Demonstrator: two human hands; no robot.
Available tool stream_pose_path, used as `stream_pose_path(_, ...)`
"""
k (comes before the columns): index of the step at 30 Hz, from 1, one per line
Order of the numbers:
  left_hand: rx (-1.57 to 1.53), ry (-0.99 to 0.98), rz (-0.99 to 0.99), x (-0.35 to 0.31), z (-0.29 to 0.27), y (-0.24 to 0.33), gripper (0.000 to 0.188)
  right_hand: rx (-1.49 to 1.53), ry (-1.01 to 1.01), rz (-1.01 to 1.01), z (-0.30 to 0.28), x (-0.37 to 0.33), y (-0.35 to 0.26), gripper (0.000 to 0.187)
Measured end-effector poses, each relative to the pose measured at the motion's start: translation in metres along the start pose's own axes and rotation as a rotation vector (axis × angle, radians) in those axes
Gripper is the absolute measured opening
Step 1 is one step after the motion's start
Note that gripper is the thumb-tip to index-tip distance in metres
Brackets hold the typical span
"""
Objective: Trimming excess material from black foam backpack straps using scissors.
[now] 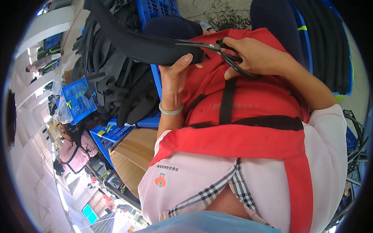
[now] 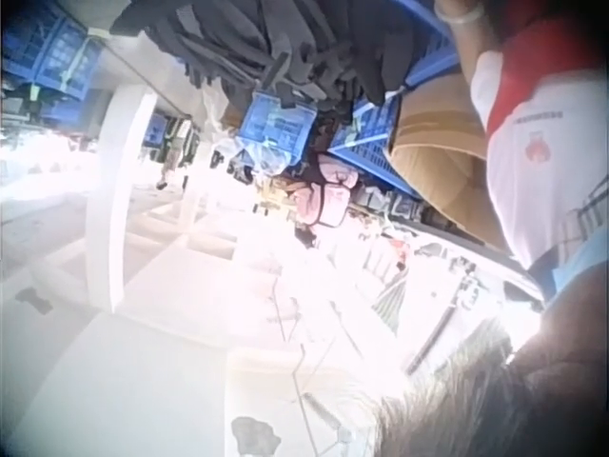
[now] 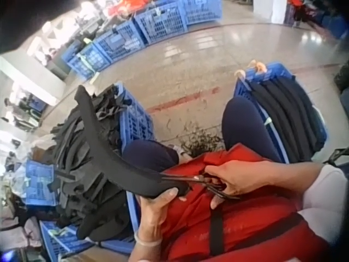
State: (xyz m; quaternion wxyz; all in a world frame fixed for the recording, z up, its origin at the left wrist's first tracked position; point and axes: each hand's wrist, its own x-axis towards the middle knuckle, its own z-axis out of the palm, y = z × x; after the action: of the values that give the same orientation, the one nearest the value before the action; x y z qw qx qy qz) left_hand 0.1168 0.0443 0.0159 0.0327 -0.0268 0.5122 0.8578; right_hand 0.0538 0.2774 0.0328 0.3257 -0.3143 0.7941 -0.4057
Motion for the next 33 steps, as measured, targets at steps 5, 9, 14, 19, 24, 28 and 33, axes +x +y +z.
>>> stream_pose_path(5,-0.012,0.03,-0.031,-0.001,-0.001,-0.002,0.021,0.049,-0.054,0.145,-0.002,0.002,0.001,0.064)
stream_pose_path(9,0.105,0.012,0.004,-0.001,-0.001,-0.005,0.021,0.011,0.089,-0.018,0.001,-0.003,-0.004,0.057)
stream_pose_path(14,-0.072,0.039,-0.018,0.003,0.004,0.002,0.023,0.018,0.09,0.108,0.003,0.001,0.007,0.054)
stream_pose_path(19,-0.12,0.15,0.056,0.003,-0.011,-0.014,0.022,-0.002,0.094,0.072,0.005,0.004,-0.002,0.066)
stream_pose_path(24,-0.057,0.03,-0.061,0.0,-0.002,-0.006,0.018,0.033,0.117,-0.032,0.009,0.007,-0.003,0.084)
stream_pose_path(28,-0.045,0.007,-0.062,0.0,-0.004,-0.003,0.017,-0.031,0.122,-0.044,0.012,0.007,-0.001,0.083)
stream_pose_path(33,-0.119,0.142,0.048,0.003,-0.018,-0.001,0.021,0.024,0.001,0.217,0.007,0.014,-0.012,0.077)
